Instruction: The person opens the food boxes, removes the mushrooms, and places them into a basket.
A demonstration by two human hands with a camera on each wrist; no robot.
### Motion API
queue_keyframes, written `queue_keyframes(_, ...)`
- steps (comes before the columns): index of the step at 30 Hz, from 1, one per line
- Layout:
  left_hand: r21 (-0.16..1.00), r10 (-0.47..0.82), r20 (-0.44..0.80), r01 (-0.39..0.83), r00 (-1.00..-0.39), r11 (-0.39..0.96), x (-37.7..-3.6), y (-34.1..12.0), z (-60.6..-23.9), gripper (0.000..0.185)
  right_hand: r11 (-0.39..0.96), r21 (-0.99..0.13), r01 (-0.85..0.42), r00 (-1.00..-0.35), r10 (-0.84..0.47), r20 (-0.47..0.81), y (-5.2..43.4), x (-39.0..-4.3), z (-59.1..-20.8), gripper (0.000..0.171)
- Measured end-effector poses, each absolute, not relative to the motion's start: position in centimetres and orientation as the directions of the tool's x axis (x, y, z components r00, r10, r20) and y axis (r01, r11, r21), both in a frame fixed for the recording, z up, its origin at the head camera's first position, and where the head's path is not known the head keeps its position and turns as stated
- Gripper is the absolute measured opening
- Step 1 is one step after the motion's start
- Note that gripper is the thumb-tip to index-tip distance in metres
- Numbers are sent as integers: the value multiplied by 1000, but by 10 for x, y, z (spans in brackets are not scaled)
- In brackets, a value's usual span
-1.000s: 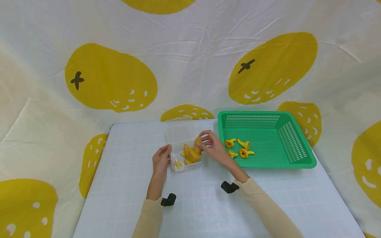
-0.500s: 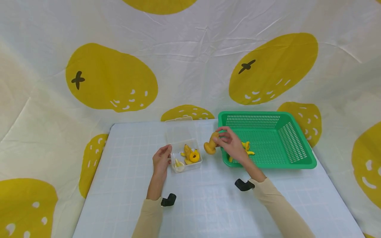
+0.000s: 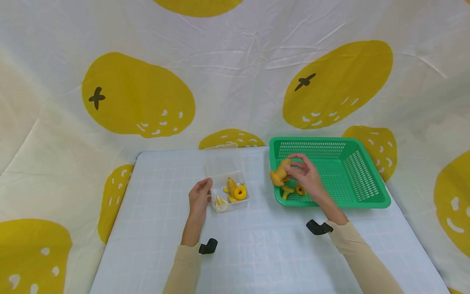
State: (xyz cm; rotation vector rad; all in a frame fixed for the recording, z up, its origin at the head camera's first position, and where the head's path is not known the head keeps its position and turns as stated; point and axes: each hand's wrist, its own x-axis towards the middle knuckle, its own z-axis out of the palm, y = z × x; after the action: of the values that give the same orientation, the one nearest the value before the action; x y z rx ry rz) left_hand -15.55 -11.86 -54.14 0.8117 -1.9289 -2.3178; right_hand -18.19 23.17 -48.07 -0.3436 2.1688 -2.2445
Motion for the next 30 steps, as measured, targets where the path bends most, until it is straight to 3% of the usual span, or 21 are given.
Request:
queue_keyframes(7,924,-339,-365,-294,-867,-243,-157,-118,-543,30,-79,-984,-161,-976,-134,171,260,-181,-485,38)
queue_keyframes(21,924,-322,-369,-306,-872,-230,-156,-119,-543,34,42,-995,-92,-994,-64,89,313,-178,-499,43)
queue_keyframes(30,924,-324,-366,-298,-873,-239,-156,-120,-544,32,269,-963,13,-999,-36,-23,331,-180,-501,54)
